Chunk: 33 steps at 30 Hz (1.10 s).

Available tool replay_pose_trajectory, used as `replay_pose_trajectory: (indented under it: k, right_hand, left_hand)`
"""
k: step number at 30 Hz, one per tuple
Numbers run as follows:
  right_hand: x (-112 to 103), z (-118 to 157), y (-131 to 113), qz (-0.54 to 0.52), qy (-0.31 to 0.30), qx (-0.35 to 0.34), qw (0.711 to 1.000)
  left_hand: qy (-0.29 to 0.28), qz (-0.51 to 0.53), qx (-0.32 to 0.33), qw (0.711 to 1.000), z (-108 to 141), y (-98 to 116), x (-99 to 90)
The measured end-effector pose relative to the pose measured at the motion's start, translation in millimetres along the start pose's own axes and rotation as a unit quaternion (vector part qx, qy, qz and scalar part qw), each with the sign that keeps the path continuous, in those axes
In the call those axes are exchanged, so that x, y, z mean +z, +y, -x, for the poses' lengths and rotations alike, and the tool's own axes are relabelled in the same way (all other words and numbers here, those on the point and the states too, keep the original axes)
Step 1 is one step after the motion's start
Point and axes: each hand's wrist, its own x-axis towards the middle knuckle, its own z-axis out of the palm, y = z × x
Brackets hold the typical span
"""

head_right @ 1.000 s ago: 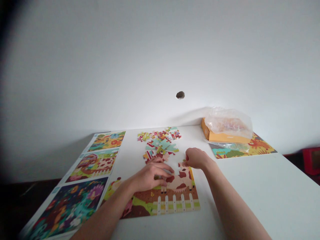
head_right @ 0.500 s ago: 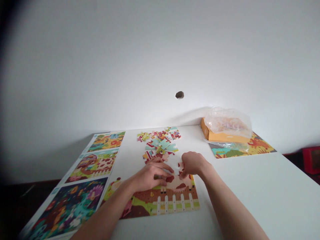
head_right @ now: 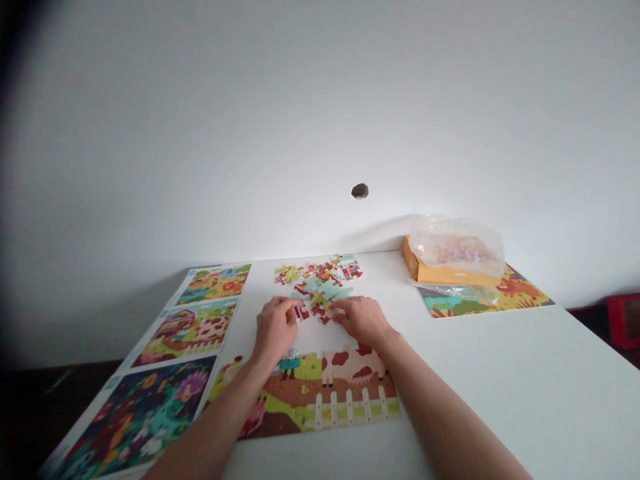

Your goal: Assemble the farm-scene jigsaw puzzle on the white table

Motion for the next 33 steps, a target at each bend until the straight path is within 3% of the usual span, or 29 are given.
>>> replay_pose_trajectory:
  k: [6,12,15,18,25,33]
  right_hand:
    - [4.1,-5.1,5.9,0.017,0.033,0.042,0.998]
    - [15.6,-6.8,3.4,0.052,0.132,0.066,0.988]
    - [19.6,-7.2,4.3,0.061,0.108,0.067,0.990]
    - [19.7,-7.5,5.5,0.047,0.090,0.066,0.993]
    - [18.0,-7.2,6.2,-0.016,0.122,0.087,0.989]
    - [15.3,-4.5,10.3,-0.022,0.118,0.092,0.989]
  left_hand:
    - [-0.018,0.045,0.092,0.995,2.3,5.1,3.1]
    - [-0.045,0.028,0.138,0.989,6.0,7.4,2.9]
    - [-0.080,0.006,0.156,0.984,8.7,8.5,3.1]
    - [-0.079,-0.005,0.142,0.987,9.4,8.7,4.5]
    - [-0.039,-0.027,0.085,0.995,6.5,7.3,6.3]
    - [-0.028,-0.028,0.077,0.996,6.6,6.9,7.2]
